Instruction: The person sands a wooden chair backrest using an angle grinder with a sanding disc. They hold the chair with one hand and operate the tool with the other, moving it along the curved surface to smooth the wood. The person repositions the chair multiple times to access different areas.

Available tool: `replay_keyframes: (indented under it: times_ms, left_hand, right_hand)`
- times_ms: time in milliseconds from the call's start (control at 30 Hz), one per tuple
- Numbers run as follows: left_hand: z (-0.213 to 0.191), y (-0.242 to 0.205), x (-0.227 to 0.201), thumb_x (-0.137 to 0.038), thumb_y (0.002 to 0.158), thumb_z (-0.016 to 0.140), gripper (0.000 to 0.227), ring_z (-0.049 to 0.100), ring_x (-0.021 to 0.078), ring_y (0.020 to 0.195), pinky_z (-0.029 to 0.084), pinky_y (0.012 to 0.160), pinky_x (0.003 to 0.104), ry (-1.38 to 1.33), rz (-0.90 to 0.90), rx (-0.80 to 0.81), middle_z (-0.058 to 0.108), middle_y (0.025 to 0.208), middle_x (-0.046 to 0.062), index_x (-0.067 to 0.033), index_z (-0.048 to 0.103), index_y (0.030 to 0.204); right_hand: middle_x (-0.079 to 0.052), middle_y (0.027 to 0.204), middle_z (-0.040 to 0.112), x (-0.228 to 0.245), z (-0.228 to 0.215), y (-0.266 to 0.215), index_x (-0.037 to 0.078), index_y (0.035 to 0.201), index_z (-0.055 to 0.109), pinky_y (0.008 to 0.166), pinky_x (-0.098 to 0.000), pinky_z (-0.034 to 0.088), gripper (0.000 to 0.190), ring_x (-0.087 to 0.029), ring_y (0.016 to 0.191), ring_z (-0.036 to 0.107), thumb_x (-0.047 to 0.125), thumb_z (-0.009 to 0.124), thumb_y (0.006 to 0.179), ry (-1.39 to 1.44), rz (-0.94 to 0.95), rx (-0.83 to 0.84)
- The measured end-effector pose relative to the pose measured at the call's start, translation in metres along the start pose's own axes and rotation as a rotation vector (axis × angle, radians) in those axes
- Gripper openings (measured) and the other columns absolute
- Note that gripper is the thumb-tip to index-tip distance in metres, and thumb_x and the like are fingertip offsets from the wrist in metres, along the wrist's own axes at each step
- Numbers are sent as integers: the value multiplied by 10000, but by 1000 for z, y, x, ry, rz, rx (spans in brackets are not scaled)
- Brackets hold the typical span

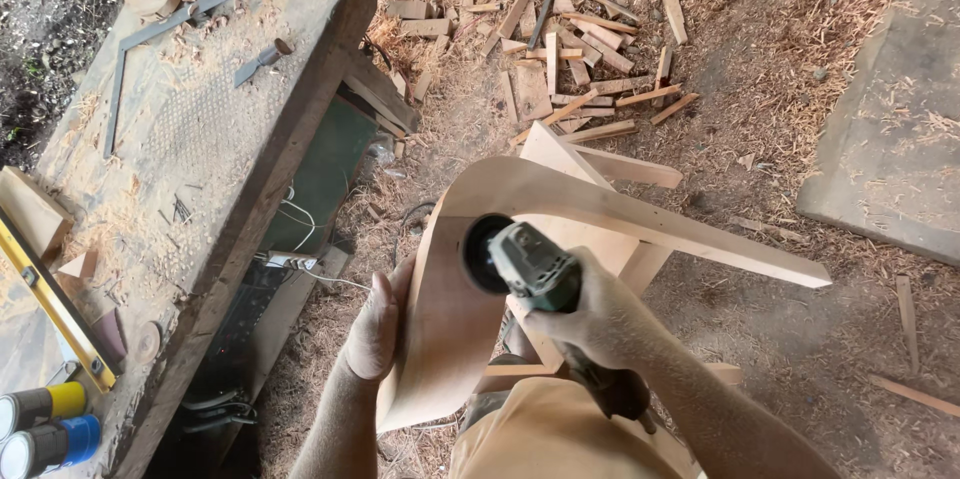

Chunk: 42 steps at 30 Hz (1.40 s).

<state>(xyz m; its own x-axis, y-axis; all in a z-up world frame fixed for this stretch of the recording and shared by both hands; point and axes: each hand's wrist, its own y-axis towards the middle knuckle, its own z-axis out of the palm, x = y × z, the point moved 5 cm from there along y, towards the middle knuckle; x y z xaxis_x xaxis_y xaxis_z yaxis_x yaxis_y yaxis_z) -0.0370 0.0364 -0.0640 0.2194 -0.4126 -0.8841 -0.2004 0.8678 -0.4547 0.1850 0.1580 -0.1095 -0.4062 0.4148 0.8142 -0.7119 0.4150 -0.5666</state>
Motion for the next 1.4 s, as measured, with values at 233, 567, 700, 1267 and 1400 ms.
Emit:
replay_keyframes:
  times_ms: [233,567,700,1267,1400]
  left_hand:
    - [-7,4,-5,-935,734,419,1250,531,341,1360,420,1142,510,-15,28,-18,494,1544,218,-55,272,1610]
    - [-4,11,-6,-988,632,445,1363,491,339,1407,397,1159,511,-78,-4,-14,465,1571,197,-75,228,1620]
    - [3,11,-12,-979,654,464,1357,500,351,1402,410,1161,522,-88,24,24,470,1565,214,-51,232,1617]
    - [-9,11,-12,-997,619,440,1371,494,369,1399,421,1141,555,-94,4,-9,434,1587,215,-102,210,1632]
    - [-9,16,-11,-996,601,467,1392,474,360,1423,392,1162,549,-100,1,-25,430,1593,215,-90,213,1627]
  right_hand:
    - [-107,906,717,-42,-37,4,57,1180,520,707,-369,631,573,-193,746,715,211,832,724,45,-88,-258]
    - [-129,981,722,29,15,0,30,1187,502,805,-366,621,645,-208,857,728,183,880,688,-76,-260,-25]
    - [-163,905,724,31,22,-3,40,1184,471,714,-387,641,621,-249,761,739,182,821,691,17,-131,50]
    - [-155,906,713,-17,-10,10,39,1187,480,657,-417,654,612,-248,665,708,153,833,700,55,-42,-115]
    - [-118,1001,740,25,20,9,57,1261,442,732,-365,672,713,-205,761,759,197,853,696,-18,-220,38]
